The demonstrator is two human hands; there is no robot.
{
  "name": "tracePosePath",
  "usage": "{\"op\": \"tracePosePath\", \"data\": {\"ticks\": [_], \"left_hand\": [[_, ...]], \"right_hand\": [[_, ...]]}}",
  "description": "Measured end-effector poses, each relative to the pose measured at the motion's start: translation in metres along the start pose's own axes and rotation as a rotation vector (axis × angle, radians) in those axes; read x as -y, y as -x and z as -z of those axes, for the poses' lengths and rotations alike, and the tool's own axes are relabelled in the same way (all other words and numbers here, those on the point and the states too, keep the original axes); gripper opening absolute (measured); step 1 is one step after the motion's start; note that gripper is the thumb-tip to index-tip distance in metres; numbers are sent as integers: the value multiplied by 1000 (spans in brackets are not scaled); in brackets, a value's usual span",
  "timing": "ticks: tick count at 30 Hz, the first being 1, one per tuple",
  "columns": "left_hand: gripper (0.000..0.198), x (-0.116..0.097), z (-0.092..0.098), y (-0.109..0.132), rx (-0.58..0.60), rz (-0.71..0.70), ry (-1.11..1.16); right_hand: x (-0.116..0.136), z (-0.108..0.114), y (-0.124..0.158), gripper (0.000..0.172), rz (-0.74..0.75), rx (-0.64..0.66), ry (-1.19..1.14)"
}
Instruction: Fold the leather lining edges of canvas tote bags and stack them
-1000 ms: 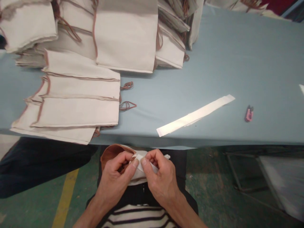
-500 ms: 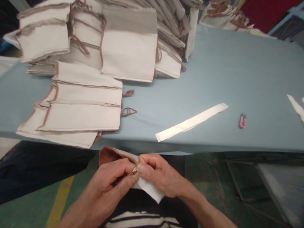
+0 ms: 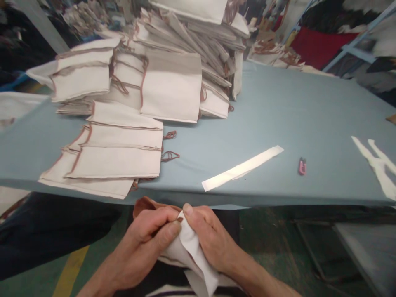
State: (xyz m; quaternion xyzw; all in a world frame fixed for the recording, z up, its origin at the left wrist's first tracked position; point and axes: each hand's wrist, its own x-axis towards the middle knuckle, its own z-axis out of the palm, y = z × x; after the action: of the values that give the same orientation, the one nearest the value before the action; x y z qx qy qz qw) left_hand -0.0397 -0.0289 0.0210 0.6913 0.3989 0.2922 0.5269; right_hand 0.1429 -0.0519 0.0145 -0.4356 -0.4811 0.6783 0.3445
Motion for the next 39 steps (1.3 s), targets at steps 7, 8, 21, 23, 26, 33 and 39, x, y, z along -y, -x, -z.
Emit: {"op": "tracePosePath", "data": {"ticks": [7, 8, 21, 23, 26, 33, 39], "left_hand": [[27, -16, 21, -1, 42, -14, -104], [27, -18, 23, 1, 53, -31, -131], [22, -34, 29, 14, 163, -23, -339], [20, -29, 28, 12, 167, -54, -349], [15, -22, 28, 8, 175, -143, -396], [23, -6, 17, -4, 71, -582, -516], [25, 3, 25, -14, 36, -826, -765]], "right_hand": [[45, 25, -2, 31, 440, -298, 343], [51, 23, -2, 26, 486, -252, 347], [66, 36, -5, 38, 515, 168, 935], [70, 36, -1, 39, 483, 210, 908], [69, 38, -1, 39, 453, 237, 800], [40, 46, -8, 40, 186, 281, 271], [22, 42, -13, 66, -31, 303, -55]]}}
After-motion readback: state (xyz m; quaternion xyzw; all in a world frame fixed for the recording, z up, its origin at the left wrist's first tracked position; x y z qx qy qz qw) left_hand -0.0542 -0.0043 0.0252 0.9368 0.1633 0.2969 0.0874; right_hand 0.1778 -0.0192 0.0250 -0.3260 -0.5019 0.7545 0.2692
